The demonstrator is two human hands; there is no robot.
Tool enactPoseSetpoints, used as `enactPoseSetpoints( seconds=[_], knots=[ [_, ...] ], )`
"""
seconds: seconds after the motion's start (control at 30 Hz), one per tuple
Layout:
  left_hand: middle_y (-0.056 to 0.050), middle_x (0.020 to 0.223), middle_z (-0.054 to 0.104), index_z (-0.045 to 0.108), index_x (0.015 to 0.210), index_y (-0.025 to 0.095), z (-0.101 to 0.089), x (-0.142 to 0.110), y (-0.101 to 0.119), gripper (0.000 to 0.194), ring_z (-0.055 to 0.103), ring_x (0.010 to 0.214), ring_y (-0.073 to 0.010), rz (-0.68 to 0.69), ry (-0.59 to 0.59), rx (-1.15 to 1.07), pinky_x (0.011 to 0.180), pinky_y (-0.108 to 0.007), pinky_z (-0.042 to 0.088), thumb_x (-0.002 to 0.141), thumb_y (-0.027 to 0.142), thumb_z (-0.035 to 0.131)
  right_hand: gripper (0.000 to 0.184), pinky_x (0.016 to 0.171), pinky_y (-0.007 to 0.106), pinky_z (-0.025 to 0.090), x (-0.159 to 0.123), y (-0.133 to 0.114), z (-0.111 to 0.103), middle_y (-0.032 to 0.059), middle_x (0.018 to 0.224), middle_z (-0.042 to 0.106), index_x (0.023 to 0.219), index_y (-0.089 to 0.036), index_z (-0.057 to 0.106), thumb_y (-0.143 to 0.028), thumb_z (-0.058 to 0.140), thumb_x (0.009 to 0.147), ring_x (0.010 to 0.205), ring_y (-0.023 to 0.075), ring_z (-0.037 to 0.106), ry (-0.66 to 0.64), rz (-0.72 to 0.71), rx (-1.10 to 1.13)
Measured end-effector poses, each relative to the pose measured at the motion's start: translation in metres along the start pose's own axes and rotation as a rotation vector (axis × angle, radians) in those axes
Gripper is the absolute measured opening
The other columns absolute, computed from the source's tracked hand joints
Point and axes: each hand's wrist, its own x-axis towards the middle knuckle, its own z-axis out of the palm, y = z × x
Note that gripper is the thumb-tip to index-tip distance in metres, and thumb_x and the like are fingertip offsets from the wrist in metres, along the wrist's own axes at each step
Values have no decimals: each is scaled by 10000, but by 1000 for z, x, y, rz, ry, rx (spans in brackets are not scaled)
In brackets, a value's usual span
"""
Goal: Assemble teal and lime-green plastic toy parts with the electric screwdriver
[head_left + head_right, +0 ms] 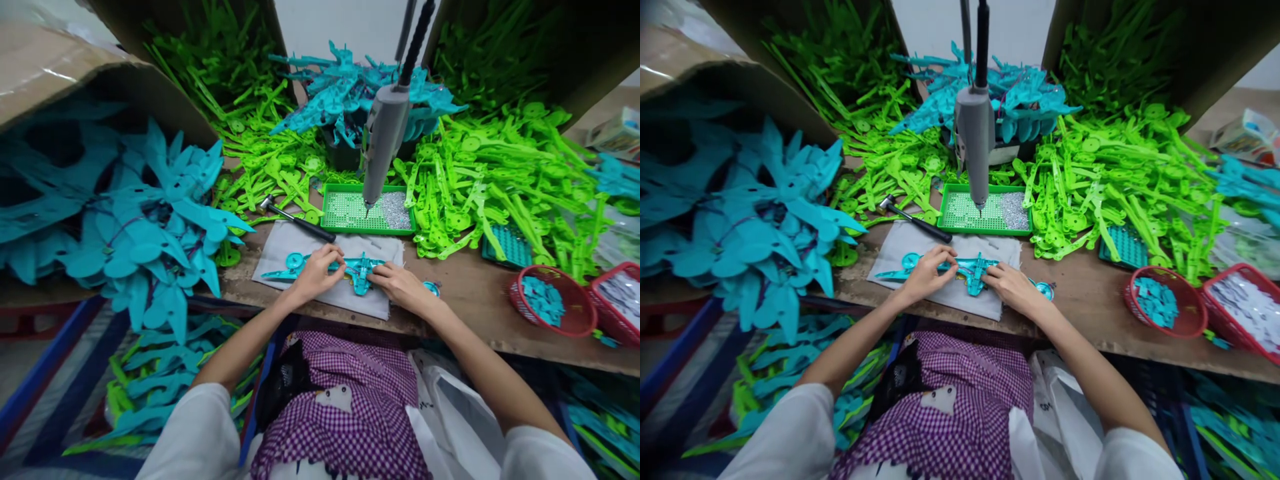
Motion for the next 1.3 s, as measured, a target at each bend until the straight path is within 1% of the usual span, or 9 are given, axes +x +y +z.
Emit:
enactPoseSetpoints(
  seconds=[0.07, 0.13, 0.27, 0.43, 0.53, 0.63, 0.97, 1.13, 1.3],
  knots=[
    [-73, 1045, 611, 595, 857, 192, -1, -1, 5, 81, 584, 1003, -192, 95, -38, 74, 941, -368, 407, 879, 229, 526, 339, 823, 379, 517, 0, 0, -2, 85, 1008, 648, 1140, -230, 648, -118, 434, 902, 934, 207, 571, -16, -11, 6],
    [-67, 1069, 623, 605, 861, 198, -7, -2, 4, 102, 579, 1029, -198, 144, 15, 167, 1020, -411, 342, 892, 223, 511, 334, 859, 389, 514, -1, 0, -4, 90, 1073, 643, 1178, -230, 628, -154, 433, 918, 978, 206, 579, -11, -12, 49],
    [-90, 1111, 594, 625, 854, 194, -28, -11, -17, 127, 535, 1102, -245, -53, 275, 311, 1002, -431, 353, 884, 295, 554, 383, 948, 416, 485, -4, 1, -7, 116, 1227, 595, 1294, -206, 538, -333, 446, 944, 1119, 213, 562, 31, 42, 163],
    [-84, 1121, 558, 627, 913, 194, -36, -38, -39, 172, 548, 1072, -216, -194, 247, 263, 959, -369, 419, 914, 318, 507, 377, 1041, 478, 383, -15, -8, -12, 115, 1313, 546, 1251, -225, 560, -394, 487, 922, 1241, 247, 482, 102, 34, 47],
    [-89, 1104, 564, 625, 919, 186, -32, -45, -41, 189, 563, 1043, -214, -254, 243, 250, 935, -366, 434, 920, 322, 493, 295, 1037, 496, 344, -31, -20, -10, 134, 1230, 586, 1100, -199, 627, -391, 509, 910, 1191, 274, 495, 239, 190, -115],
    [-88, 1098, 585, 627, 918, 187, -31, -42, -42, 179, 561, 1065, -229, -243, 215, 276, 948, -390, 412, 913, 319, 505, 223, 1001, 485, 333, -41, -31, -5, 126, 1110, 629, 975, -186, 641, -341, 490, 922, 1063, 269, 538, 260, 335, -240],
    [-74, 1073, 643, 609, 906, 197, -41, -34, -45, 134, 583, 1057, -223, -198, 87, 290, 907, -379, 376, 903, 284, 506, 231, 877, 425, 319, -12, -29, -19, 114, 1054, 613, 902, -202, 636, -232, 409, 936, 975, 260, 502, 217, 449, -307],
    [-59, 1079, 654, 624, 906, 209, -35, -35, -43, 158, 583, 1039, -224, -167, 70, 289, 921, -390, 345, 910, 314, 506, 196, 899, 471, 290, -52, -28, -5, 123, 1116, 597, 856, -197, 637, -264, 461, 910, 1057, 291, 475, 355, 605, -413],
    [-53, 1066, 660, 628, 904, 218, -30, -33, -40, 172, 582, 1025, -224, -171, 62, 318, 931, -395, 336, 914, 326, 494, 231, 891, 446, 289, -86, -29, 22, 128, 1112, 596, 1036, -218, 642, -286, 455, 919, 1023, 270, 512, 592, 762, -378]
  ],
)
